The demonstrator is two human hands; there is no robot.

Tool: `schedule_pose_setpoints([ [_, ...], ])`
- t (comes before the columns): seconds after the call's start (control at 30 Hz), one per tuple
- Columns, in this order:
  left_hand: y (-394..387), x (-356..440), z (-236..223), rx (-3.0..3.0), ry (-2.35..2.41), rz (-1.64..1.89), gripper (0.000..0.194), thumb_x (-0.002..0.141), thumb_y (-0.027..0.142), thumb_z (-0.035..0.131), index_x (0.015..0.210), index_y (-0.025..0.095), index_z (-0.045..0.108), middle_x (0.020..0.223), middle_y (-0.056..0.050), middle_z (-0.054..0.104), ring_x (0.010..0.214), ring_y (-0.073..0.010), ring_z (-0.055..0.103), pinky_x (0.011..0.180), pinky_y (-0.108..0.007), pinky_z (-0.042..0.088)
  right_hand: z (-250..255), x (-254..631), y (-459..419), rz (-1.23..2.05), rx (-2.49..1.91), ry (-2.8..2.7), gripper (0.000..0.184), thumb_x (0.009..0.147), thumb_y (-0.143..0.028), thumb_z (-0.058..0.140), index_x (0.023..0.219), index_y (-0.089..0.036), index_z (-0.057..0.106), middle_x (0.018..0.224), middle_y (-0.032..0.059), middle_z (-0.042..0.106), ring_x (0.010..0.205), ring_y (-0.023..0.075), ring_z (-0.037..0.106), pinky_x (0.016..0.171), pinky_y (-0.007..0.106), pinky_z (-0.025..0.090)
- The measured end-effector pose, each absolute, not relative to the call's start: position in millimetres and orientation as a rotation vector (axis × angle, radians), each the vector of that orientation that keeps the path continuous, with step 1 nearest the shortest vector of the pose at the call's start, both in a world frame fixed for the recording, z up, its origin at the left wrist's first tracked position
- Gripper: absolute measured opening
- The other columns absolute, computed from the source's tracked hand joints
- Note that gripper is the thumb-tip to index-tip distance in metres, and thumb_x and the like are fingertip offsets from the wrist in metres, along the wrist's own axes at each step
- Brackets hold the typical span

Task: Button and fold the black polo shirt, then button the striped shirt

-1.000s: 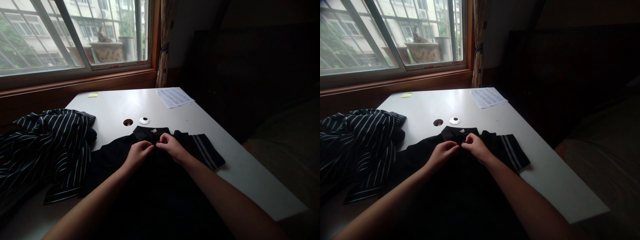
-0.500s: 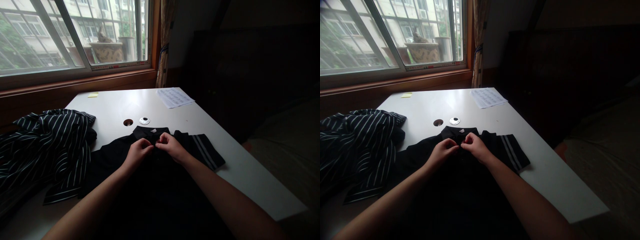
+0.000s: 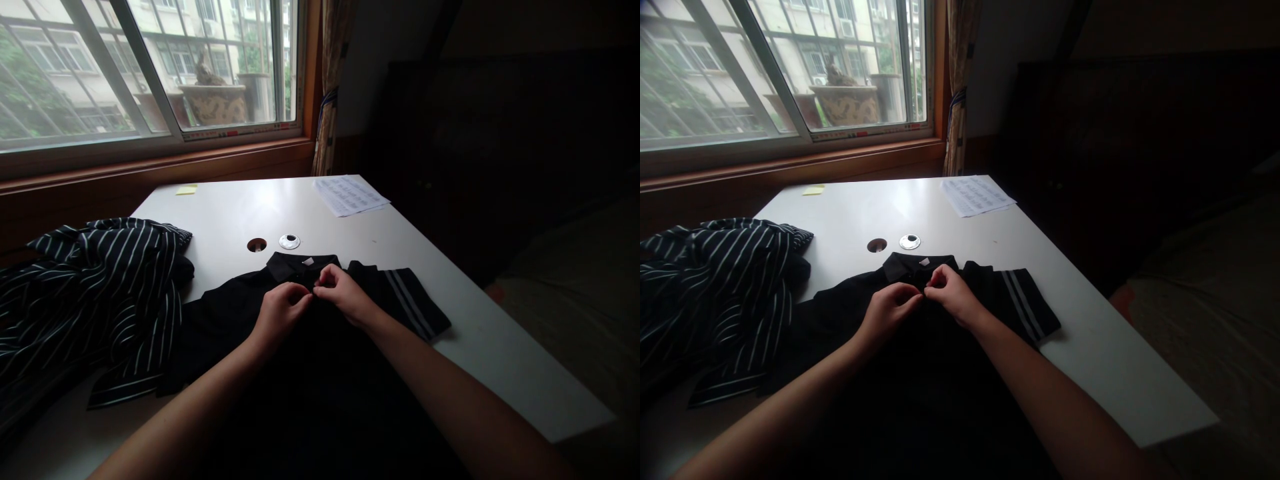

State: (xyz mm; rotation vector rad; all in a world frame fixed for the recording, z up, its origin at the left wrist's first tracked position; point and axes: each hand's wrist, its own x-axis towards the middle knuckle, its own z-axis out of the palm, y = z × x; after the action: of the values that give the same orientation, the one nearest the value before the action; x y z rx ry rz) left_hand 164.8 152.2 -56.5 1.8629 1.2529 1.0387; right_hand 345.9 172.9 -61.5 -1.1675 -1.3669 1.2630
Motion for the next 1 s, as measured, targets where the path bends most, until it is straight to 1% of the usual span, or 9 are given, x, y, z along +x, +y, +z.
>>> schedule_pose_setpoints([
  [0.1,152.6,164.8,-55.8,1.876,1.278,1.015,0.016,0.084,0.034,0.067,0.086,0.019,0.072,0.087,-0.004,0.073,0.078,-0.0176,0.068,0.071,-0.026,0.050,-63.3,346.2,172.8,1.203,-1.179,-1.433,0.022,0.069,-0.021,0.068,0.081,-0.021,0.049,0.081,-0.0034,0.059,0.077,0.0144,0.056,0.075,0.029,0.043],
  [0.23,154.9,164.9,-57.3,1.904,1.299,0.978,0.016,0.084,0.034,0.067,0.085,0.019,0.072,0.085,-0.004,0.074,0.077,-0.0178,0.068,0.069,-0.025,0.049,-60.8,347.1,172.2,1.071,-1.230,-1.575,0.019,0.071,-0.024,0.068,0.083,-0.021,0.052,0.081,-0.0030,0.059,0.074,0.0147,0.056,0.070,0.029,0.044],
  [0.47,154.8,165.7,-58.8,1.985,1.308,0.957,0.009,0.085,0.024,0.063,0.085,0.019,0.071,0.085,-0.004,0.072,0.079,-0.0177,0.067,0.071,-0.026,0.049,-51.0,343.2,163.8,0.829,-1.324,-1.745,0.014,0.073,-0.021,0.065,0.081,-0.022,0.053,0.076,-0.0032,0.058,0.070,0.0149,0.058,0.066,0.028,0.045],
  [0.63,149.1,168.5,-56.5,2.239,1.392,0.869,0.014,0.090,0.020,0.055,0.084,0.020,0.068,0.088,-0.005,0.068,0.075,-0.0160,0.064,0.068,-0.026,0.047,-47.2,338.8,159.2,0.665,-1.367,-1.795,0.011,0.073,-0.017,0.062,0.077,-0.022,0.053,0.074,-0.0031,0.058,0.068,0.0144,0.059,0.063,0.027,0.045],
  [0.7,148.1,169.3,-55.7,2.303,1.427,0.825,0.016,0.092,0.020,0.052,0.086,0.020,0.067,0.089,-0.005,0.068,0.074,-0.0163,0.064,0.067,-0.026,0.046,-46.1,338.3,158.8,0.643,-1.373,-1.795,0.010,0.073,-0.017,0.062,0.076,-0.022,0.053,0.073,-0.0029,0.058,0.068,0.0143,0.059,0.063,0.027,0.045],
  [0.8,149.3,168.6,-54.8,2.254,1.379,0.858,0.014,0.091,0.021,0.053,0.087,0.020,0.066,0.089,-0.005,0.069,0.077,-0.0171,0.065,0.070,-0.027,0.046,-44.1,338.6,159.1,0.648,-1.369,-1.781,0.009,0.073,-0.017,0.062,0.075,-0.022,0.055,0.073,-0.0022,0.059,0.068,0.0149,0.059,0.064,0.027,0.046],
  [0.9,151.9,166.2,-53.1,2.018,1.308,0.924,0.013,0.089,0.026,0.058,0.086,0.020,0.068,0.085,-0.005,0.071,0.078,-0.0180,0.066,0.071,-0.027,0.048,-41.4,340.2,160.3,0.743,-1.344,-1.736,0.007,0.074,-0.020,0.064,0.077,-0.022,0.058,0.075,-0.0007,0.063,0.070,0.0164,0.061,0.065,0.029,0.048],
  [1.0,153.7,164.2,-49.9,1.774,1.303,0.904,0.017,0.085,0.034,0.061,0.086,0.018,0.070,0.076,-0.004,0.072,0.072,-0.0188,0.067,0.065,-0.027,0.048,-39.2,344.3,162.9,0.885,-1.296,-1.727,0.004,0.076,-0.024,0.066,0.079,-0.022,0.063,0.078,0.0005,0.066,0.075,0.0182,0.063,0.070,0.032,0.049],
])
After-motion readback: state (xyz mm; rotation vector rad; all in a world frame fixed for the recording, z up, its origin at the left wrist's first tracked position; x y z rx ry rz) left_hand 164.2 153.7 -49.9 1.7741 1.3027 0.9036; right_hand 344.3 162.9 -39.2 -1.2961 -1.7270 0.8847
